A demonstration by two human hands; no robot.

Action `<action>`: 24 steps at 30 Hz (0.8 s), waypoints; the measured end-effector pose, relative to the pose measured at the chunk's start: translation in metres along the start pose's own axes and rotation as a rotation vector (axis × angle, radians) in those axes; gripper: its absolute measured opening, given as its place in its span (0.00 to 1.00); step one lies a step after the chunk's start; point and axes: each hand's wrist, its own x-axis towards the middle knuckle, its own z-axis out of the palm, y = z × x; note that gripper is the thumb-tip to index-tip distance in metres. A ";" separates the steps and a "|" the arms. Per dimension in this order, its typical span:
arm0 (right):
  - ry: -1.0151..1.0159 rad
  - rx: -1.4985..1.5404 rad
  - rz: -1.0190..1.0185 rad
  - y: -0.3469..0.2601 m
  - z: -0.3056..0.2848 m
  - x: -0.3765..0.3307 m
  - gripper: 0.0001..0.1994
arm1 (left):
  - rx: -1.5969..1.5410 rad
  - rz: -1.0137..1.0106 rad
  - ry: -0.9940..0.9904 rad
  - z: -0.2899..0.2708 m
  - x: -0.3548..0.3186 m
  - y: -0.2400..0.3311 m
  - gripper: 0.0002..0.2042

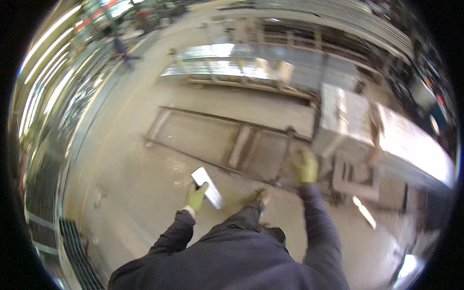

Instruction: The person walks through a metal fabrication workshop, picks up a stack of corrugated metal sheets, and carries them to a workbench. They then handle several small metal pieces, placing them into a grid-like metal tray.

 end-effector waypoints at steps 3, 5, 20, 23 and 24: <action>-0.405 0.436 0.021 -0.078 0.039 -0.074 0.30 | -0.050 -0.047 0.001 0.009 -0.007 0.000 0.19; -0.543 0.463 -0.057 -0.107 0.053 -0.099 0.38 | -0.158 -0.033 -0.122 0.040 -0.007 0.006 0.20; 0.585 1.575 1.279 0.000 0.099 -0.102 0.26 | 0.362 0.397 -1.284 0.243 0.049 0.143 0.20; 0.955 1.584 1.369 0.041 0.119 -0.105 0.23 | 0.651 0.532 -1.451 0.230 0.121 0.153 0.22; 1.102 1.550 1.385 0.057 0.125 -0.104 0.22 | 0.773 0.516 -1.453 0.223 0.156 0.154 0.22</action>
